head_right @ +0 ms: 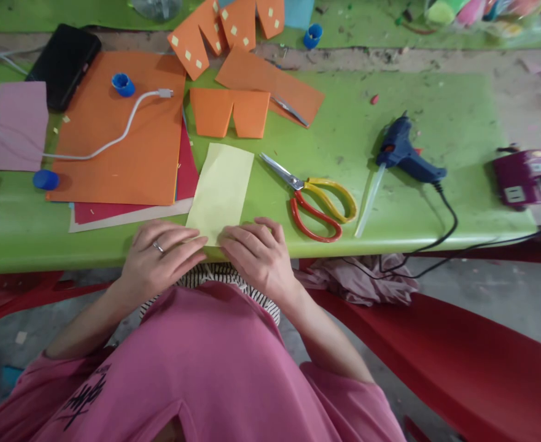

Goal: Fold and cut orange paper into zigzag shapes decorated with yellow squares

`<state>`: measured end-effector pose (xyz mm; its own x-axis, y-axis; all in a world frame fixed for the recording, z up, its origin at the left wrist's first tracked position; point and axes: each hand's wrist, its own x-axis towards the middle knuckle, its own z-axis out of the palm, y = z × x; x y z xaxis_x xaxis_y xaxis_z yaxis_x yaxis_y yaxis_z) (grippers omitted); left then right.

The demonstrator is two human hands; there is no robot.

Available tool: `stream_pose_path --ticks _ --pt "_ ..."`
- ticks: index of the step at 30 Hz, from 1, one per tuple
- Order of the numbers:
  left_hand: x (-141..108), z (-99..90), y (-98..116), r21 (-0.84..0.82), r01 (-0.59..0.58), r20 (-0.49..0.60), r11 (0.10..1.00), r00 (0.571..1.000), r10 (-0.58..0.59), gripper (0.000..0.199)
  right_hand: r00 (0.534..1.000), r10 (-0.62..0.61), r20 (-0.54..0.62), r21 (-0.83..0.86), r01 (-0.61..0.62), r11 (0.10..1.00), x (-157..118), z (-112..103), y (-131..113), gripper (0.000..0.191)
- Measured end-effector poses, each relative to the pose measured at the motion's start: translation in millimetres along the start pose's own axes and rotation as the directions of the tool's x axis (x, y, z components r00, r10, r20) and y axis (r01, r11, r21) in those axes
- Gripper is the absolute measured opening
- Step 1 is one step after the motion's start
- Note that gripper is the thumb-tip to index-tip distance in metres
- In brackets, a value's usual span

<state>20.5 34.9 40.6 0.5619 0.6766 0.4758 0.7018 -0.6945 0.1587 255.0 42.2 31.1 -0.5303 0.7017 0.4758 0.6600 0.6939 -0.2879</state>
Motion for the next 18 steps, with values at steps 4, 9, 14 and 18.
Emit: stream_pose_path --ticks 4,9,14,18 --pt "-3.6 -5.3 -0.5 -0.014 -0.007 -0.002 1.0 1.0 0.007 0.021 0.997 -0.077 0.001 -0.03 0.077 0.997 7.1 3.9 -4.8 0.024" --pt "-19.0 -16.0 -21.0 -0.176 0.026 -0.084 0.984 0.996 -0.041 0.031 1.0 0.0 -0.017 -0.115 -0.002 0.993 10.0 -5.4 13.1 0.048" --pt "-29.8 -17.7 -35.1 -0.15 0.058 -0.097 0.987 0.993 -0.073 0.027 0.999 0.044 -0.006 -0.107 -0.044 0.993 9.2 -11.1 23.0 0.051" --pt "-33.0 -15.4 -38.1 -0.083 0.047 -0.086 0.995 0.995 -0.054 0.023 1.0 0.017 0.024 -0.139 -0.013 0.99 9.7 -7.2 20.3 0.05"
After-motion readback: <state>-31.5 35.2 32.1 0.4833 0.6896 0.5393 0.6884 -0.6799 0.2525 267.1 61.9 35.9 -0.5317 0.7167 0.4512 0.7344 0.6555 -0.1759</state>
